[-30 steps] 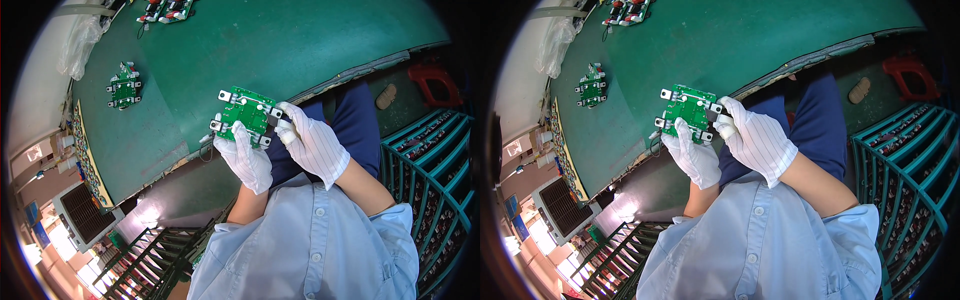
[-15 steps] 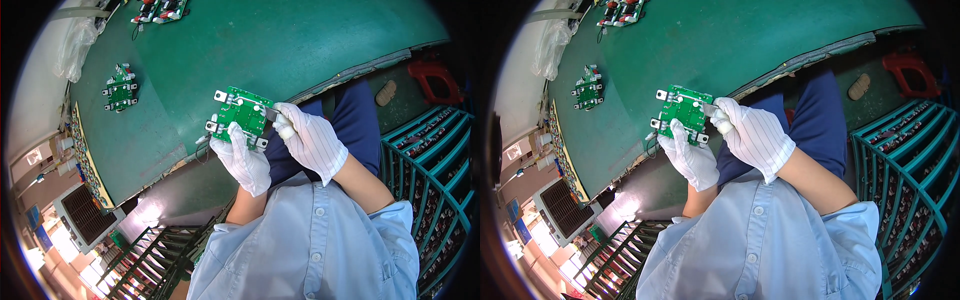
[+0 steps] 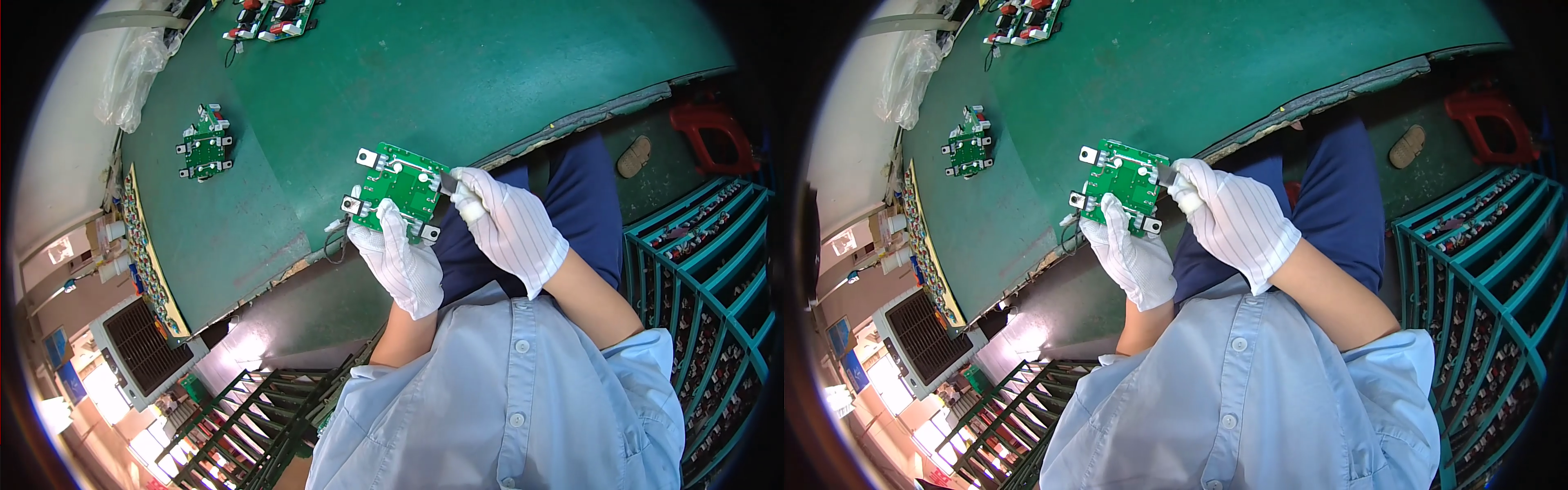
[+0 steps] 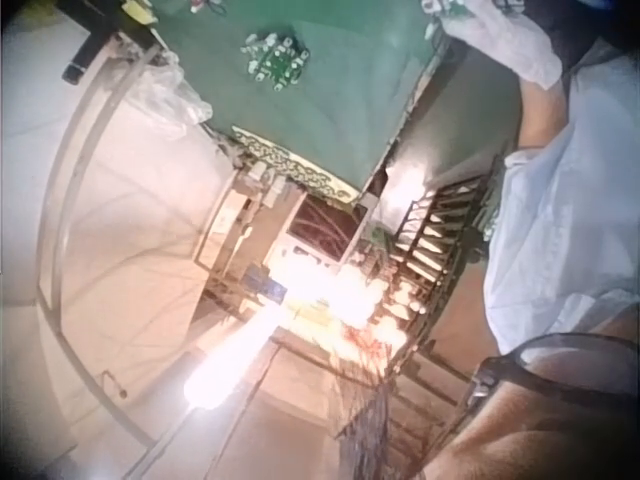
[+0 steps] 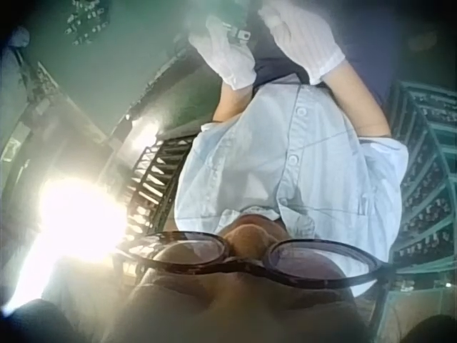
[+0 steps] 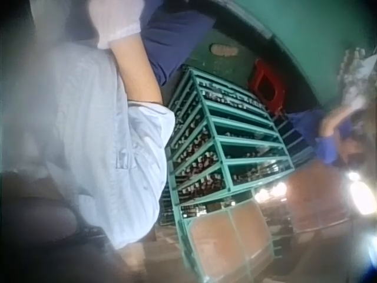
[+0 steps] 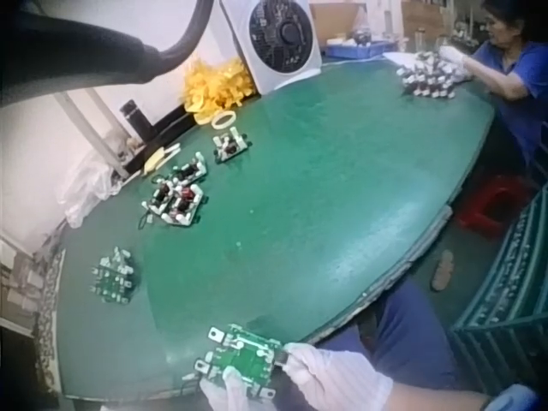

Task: The person assembles electronic circuit board modules by hand, then places them into batch trays.

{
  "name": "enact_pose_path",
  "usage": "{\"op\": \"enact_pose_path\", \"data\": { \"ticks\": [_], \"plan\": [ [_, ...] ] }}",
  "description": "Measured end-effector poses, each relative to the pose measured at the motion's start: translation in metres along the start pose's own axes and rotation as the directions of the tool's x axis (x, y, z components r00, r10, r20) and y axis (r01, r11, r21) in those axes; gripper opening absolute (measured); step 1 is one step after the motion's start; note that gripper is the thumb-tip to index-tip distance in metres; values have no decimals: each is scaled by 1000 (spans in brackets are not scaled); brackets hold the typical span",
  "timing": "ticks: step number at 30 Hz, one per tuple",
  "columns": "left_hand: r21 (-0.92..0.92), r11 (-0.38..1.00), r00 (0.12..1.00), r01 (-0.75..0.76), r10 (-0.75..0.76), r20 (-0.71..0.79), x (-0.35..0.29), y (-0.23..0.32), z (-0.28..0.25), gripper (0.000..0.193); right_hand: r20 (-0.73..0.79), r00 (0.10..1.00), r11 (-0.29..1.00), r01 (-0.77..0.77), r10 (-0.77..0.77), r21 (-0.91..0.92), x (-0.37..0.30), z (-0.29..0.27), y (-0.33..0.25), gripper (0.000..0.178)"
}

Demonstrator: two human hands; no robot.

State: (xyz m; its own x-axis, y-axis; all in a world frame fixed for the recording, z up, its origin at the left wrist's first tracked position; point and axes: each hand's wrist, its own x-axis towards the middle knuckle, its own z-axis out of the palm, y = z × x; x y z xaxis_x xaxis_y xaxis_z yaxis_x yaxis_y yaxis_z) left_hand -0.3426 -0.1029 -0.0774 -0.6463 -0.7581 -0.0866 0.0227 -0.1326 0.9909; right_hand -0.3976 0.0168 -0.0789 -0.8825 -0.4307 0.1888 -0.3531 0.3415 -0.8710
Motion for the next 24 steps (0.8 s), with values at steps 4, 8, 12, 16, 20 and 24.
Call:
{"op": "enact_pose_path", "data": {
  "ticks": [4,8,12,16,20,24],
  "plan": [
    [416,834,931,-364,311,192,5,-6,-8,30,74,986,967,-162,150,198,-1,-9,2,22],
    [-147,982,985,115,-93,148,14,19,-12,33,166,944,861,-328,284,388,-5,-14,-3,24],
    [-315,903,939,294,-211,271,25,34,-5,58,138,965,849,-261,222,459,-3,-19,3,27],
    [-233,926,929,296,-223,295,33,40,-3,60,229,930,780,-366,287,508,0,-22,0,28],
    [110,978,941,175,-199,274,43,49,-9,50,231,943,784,-329,240,527,1,-20,1,30],
    [318,940,912,121,-232,338,55,56,-20,28,224,930,793,-367,292,487,-6,-23,9,37]
  ]
}}
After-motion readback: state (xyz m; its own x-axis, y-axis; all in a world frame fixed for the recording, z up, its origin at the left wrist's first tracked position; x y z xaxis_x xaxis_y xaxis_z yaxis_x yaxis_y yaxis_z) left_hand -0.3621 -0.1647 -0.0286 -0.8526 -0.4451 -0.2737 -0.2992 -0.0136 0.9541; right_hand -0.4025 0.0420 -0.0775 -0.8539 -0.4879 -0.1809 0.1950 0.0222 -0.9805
